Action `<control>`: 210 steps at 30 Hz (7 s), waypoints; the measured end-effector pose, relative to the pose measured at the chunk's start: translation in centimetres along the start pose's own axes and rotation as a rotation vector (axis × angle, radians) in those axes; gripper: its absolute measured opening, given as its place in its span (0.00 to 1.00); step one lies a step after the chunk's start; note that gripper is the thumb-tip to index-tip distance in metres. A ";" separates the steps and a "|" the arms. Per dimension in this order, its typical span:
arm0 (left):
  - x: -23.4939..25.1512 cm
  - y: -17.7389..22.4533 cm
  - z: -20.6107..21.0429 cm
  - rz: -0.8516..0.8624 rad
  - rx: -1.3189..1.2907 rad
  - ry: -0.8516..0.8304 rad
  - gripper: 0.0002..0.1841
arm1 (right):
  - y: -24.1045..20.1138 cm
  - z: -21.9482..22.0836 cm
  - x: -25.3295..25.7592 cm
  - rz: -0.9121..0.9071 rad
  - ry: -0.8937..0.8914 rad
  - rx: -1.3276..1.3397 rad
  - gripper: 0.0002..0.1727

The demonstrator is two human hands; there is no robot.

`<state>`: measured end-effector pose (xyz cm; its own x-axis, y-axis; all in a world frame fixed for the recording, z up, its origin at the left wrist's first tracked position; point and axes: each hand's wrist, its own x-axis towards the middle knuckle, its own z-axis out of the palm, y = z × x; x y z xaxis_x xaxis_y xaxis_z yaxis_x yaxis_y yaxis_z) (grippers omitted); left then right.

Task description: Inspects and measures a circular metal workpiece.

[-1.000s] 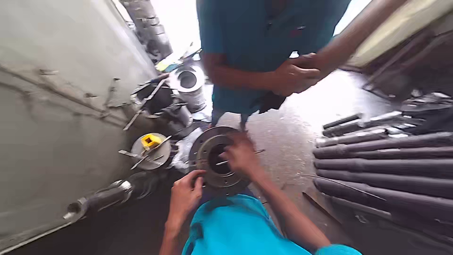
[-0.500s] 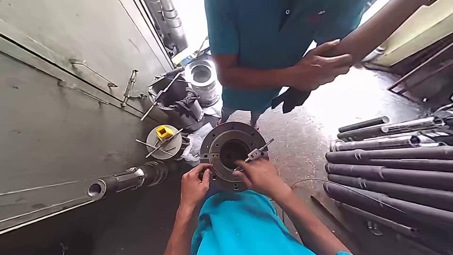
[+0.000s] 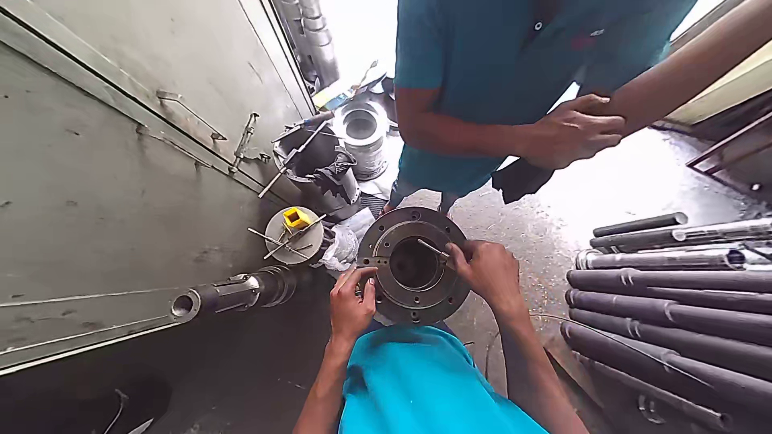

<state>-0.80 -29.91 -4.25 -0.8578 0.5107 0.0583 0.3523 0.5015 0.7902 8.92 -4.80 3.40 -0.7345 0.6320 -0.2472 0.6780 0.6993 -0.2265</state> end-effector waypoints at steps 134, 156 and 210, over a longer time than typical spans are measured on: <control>0.0 -0.3 1.5 0.145 0.189 -0.057 0.15 | 4.0 5.0 0.9 -0.671 0.122 -0.025 0.33; -0.2 2.0 6.7 0.660 0.360 -0.558 0.34 | 1.2 5.4 -3.6 -0.712 0.038 0.065 0.26; 4.1 4.7 10.7 0.552 0.378 -0.820 0.38 | 7.3 1.3 0.2 -0.470 0.079 -0.005 0.23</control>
<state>1.27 -18.01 -6.82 -0.0776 0.9789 -0.1893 0.8308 0.1684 0.5305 13.74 -0.02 0.49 -0.9617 0.2702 -0.0465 0.2718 0.9169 -0.2922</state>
